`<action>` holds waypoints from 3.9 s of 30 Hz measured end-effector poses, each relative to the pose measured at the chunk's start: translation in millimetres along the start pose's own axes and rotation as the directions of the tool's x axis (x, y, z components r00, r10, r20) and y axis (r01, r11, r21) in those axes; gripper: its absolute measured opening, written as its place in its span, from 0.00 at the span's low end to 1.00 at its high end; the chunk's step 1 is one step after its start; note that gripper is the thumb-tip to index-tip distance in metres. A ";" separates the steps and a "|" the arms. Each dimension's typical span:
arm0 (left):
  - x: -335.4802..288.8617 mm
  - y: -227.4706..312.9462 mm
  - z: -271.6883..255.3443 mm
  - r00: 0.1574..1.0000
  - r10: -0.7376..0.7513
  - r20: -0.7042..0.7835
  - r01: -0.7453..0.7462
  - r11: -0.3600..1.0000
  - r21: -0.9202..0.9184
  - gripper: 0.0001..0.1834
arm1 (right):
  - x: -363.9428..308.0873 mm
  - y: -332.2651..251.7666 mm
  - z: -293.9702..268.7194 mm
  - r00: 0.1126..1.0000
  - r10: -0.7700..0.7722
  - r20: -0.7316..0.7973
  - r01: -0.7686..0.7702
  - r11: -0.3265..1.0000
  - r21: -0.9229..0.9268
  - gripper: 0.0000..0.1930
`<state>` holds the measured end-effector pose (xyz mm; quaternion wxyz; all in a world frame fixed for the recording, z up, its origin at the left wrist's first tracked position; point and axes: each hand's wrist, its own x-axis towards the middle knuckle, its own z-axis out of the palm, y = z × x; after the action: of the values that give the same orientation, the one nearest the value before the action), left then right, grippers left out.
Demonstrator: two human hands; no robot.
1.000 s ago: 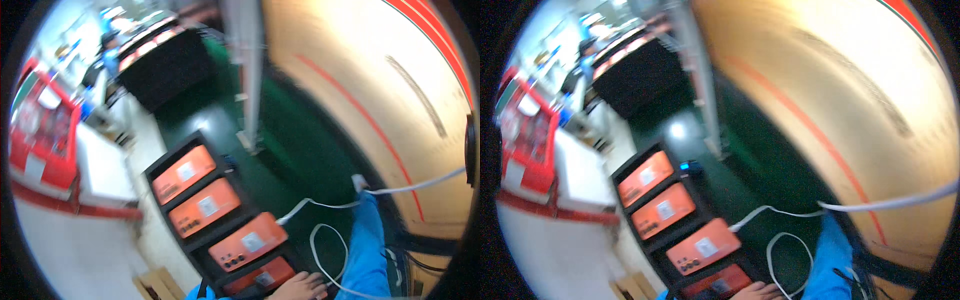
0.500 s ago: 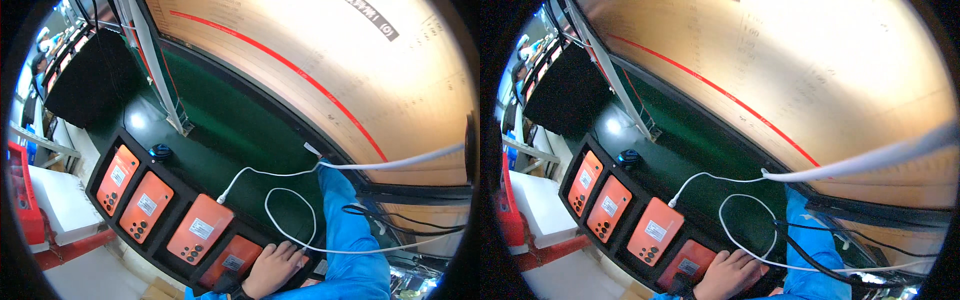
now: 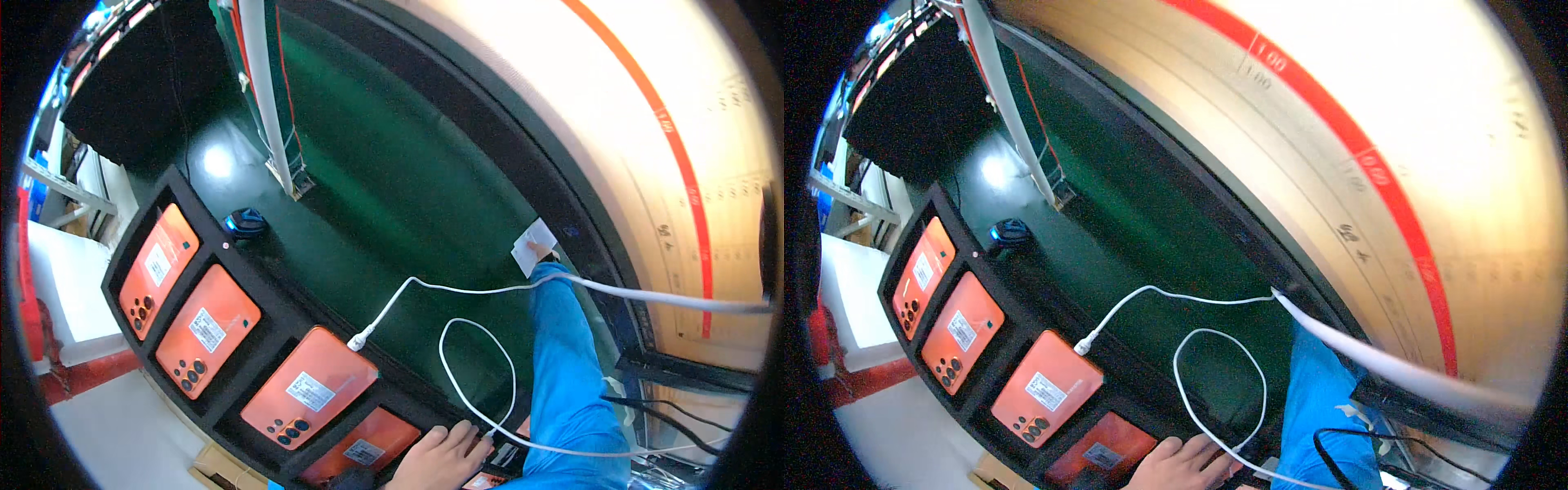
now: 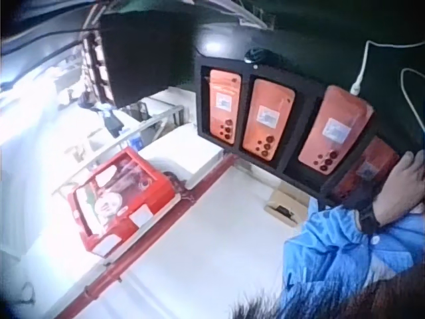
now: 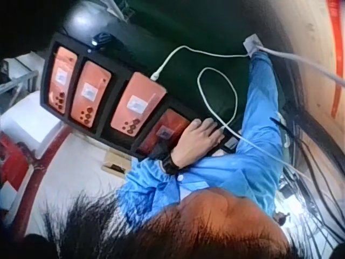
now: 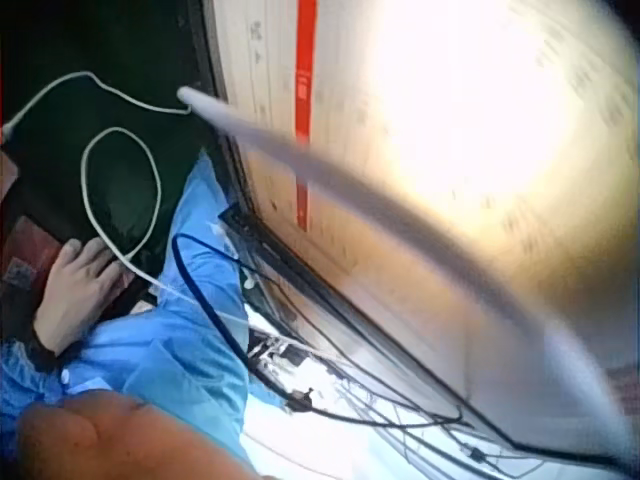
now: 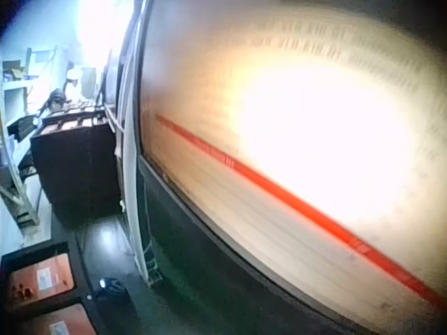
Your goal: Performing functional tests and scanning barcodes on multiple mobile phones at a testing station.
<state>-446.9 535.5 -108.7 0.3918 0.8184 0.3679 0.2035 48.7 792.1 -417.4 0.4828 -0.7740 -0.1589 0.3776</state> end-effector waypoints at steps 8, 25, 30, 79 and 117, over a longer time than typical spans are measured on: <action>-1.8 -2.3 -3.7 0.997 -0.011 0.078 0.010 1.000 0.005 0.16 | 2.6 4.4 -2.5 0.996 0.087 -0.002 -0.087 0.992 -0.093 0.24; -29.6 21.8 -37.2 0.977 0.178 0.115 -0.154 0.969 -0.191 0.20 | -315.2 20.0 -127.7 0.960 -0.279 0.015 0.260 0.911 0.319 0.21; -68.7 18.9 -86.1 0.932 0.103 0.348 0.083 0.873 -0.480 0.20 | -584.7 -40.6 -98.9 0.963 -0.098 -0.252 0.238 0.751 0.616 0.24; -282.5 -90.7 -183.7 0.958 -0.180 0.223 0.272 0.323 -0.907 0.28 | -837.6 13.4 156.4 0.866 -0.202 0.458 0.000 0.915 0.404 0.21; -374.4 -162.2 -172.1 0.958 -0.093 0.272 0.107 0.994 -0.036 0.21 | -774.7 38.8 298.3 0.062 -0.281 0.958 0.682 0.712 0.165 0.11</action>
<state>-867.7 403.4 -148.8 0.4683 0.8088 0.3467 0.0792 -690.7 487.4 -191.2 0.2455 -0.3517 -0.7263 0.5372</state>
